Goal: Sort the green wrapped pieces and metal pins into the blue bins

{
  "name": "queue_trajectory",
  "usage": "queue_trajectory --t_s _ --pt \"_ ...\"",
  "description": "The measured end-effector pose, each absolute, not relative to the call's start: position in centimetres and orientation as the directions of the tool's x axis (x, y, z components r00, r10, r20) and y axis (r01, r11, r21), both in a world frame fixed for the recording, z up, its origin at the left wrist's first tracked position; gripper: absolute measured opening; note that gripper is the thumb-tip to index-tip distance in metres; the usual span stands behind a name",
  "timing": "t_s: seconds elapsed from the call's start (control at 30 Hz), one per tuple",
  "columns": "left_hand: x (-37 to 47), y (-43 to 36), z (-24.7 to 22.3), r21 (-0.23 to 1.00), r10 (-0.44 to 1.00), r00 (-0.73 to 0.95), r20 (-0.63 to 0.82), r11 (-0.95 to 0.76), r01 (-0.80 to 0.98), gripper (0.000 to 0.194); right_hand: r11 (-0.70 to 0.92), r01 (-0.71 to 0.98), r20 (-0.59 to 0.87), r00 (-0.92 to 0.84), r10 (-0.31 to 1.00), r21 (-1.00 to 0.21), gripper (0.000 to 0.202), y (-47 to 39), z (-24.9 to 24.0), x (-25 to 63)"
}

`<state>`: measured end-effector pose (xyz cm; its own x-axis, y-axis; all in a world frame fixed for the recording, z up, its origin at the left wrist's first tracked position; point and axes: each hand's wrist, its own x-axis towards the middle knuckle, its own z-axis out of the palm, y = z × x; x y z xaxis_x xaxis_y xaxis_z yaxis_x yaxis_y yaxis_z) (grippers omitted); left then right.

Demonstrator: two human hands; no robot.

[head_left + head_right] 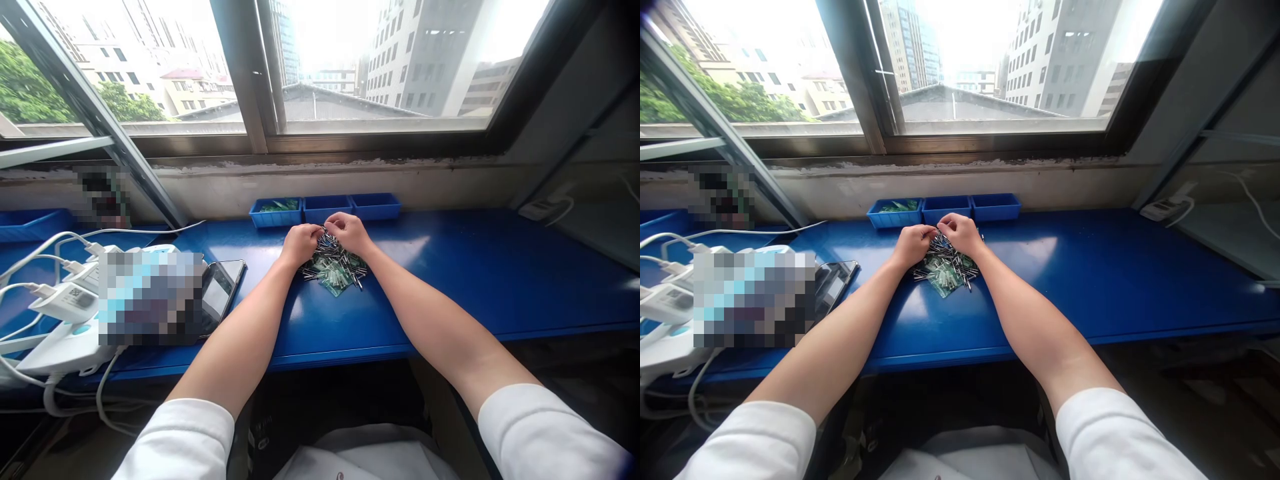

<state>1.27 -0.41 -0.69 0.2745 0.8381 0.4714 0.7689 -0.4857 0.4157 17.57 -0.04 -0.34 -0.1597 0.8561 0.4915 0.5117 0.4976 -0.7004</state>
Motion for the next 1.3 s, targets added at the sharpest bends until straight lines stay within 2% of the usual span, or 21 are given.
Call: queue_trajectory --t_s 0.13,0.23,0.43,0.53,0.63,0.8,1.07,1.2,1.3 --pt "1.2 -0.3 -0.9 0.433 0.842 0.260 0.473 -0.479 0.763 0.033 0.499 0.338 0.473 -0.161 0.866 -0.798 0.023 0.1 -0.3 17.7" --pt "1.4 -0.3 -1.0 0.430 0.824 0.275 0.495 -0.507 0.747 0.034 0.462 0.296 0.442 -0.134 0.887 -0.836 0.024 0.3 -0.3 17.9" --pt "1.4 -0.1 -1.1 0.458 0.856 0.138 0.497 -0.395 0.797 0.055 0.362 0.524 0.487 0.120 0.865 -0.771 0.021 1.5 -0.2 19.4" --pt "1.1 0.2 -1.3 0.471 0.880 0.097 0.465 -0.339 0.815 0.054 0.335 0.640 0.554 0.172 0.815 -0.691 0.026 2.1 -0.3 20.7" --pt "0.9 0.4 -1.5 0.480 0.901 0.079 0.428 -0.300 0.824 0.052 0.298 0.733 0.589 0.170 0.790 -0.611 0.040 2.6 -0.6 21.5" --pt "0.9 0.7 -1.9 0.481 0.919 0.071 0.389 -0.268 0.835 0.049 0.182 0.812 0.517 0.164 0.840 -0.554 0.055 3.3 -0.9 22.0" --pt "1.1 0.3 -1.7 0.455 0.943 0.097 0.318 -0.242 0.857 0.048 0.093 0.834 0.352 0.127 0.927 -0.544 0.077 3.6 -1.5 22.3" --pt "1.1 0.2 -1.6 0.407 0.941 0.135 0.311 -0.260 0.875 0.049 0.162 0.841 0.449 0.104 0.888 -0.516 0.068 3.0 -1.5 21.4" --pt "1.1 0.1 -1.5 0.339 0.935 0.159 0.317 -0.269 0.901 0.051 0.291 0.830 0.538 0.013 0.843 -0.476 0.049 2.4 -1.4 20.1"
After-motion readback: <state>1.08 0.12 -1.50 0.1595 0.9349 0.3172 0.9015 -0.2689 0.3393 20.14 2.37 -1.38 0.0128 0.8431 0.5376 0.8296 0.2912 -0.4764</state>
